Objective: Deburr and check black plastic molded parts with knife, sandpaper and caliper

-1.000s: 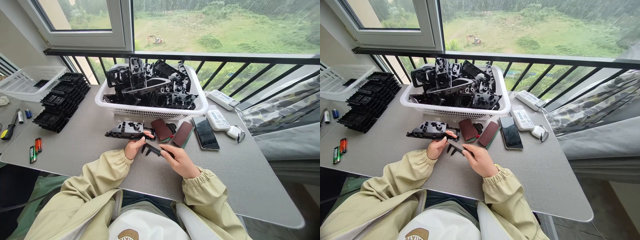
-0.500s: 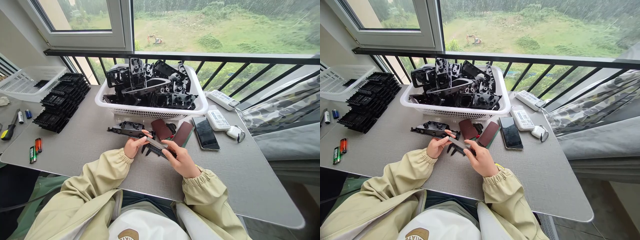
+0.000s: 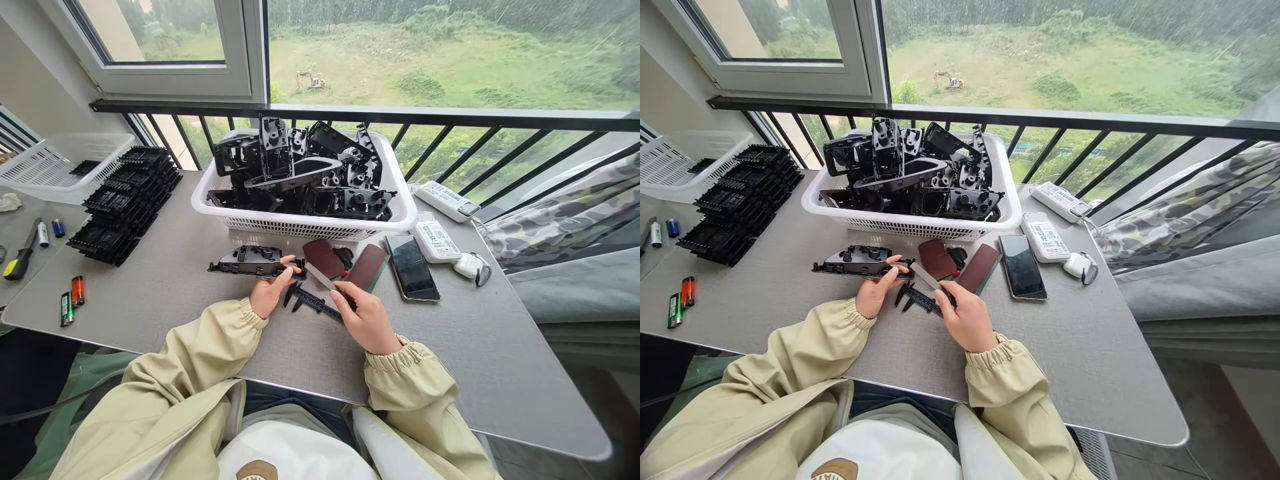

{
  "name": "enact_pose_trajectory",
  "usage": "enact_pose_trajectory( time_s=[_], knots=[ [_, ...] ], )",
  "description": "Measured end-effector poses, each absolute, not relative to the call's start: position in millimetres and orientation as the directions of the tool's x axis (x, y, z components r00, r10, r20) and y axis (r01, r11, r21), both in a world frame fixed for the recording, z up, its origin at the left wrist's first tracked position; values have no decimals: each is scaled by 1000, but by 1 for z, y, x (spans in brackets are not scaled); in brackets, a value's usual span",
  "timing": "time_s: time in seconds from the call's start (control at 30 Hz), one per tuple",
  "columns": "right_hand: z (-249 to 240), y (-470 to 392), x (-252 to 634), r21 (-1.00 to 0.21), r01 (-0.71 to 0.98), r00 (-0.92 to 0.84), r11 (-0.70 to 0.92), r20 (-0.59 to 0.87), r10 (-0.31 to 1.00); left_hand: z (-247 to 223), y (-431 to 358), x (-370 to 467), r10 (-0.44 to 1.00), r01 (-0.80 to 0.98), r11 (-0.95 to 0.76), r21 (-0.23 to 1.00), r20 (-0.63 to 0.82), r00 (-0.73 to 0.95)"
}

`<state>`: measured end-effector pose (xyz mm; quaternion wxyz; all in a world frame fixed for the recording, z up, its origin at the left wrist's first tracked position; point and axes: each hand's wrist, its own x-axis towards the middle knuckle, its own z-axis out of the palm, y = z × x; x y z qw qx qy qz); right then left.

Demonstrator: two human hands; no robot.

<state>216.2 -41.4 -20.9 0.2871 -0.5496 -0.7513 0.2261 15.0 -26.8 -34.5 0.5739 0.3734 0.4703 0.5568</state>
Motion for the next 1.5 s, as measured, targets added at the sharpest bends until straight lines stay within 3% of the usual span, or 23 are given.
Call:
enact_pose_trajectory(
  time_s=[0.3,0.57,0.73,0.97,1.1,1.27,1.4,1.5],
  knots=[
    [-23,-46,210,-626,681,-330,380,201,922,-39,-32,15,999,-276,31,961,-19,47],
    [-23,-45,210,-640,662,-325,390,224,919,-39,-32,15,1000,-251,11,968,-6,18],
    [-22,-44,210,-638,687,-298,348,189,936,-37,-31,15,1000,-275,30,961,-29,8],
    [-17,-43,214,-730,627,-266,273,129,955,-34,-29,15,988,-391,142,910,-151,7],
    [-13,-39,218,-839,497,-257,222,102,961,-30,-28,15,979,-427,194,883,-201,29],
    [1,-33,225,-986,161,-186,38,7,982,-22,-26,13,970,-473,245,846,-212,122],
    [12,-33,224,-992,-62,-243,-114,-95,965,-22,-24,11,959,-506,281,815,-213,189],
    [15,-31,221,-989,-58,-289,-138,-115,950,-24,-22,11,967,-526,251,813,-187,171]
  ],
)
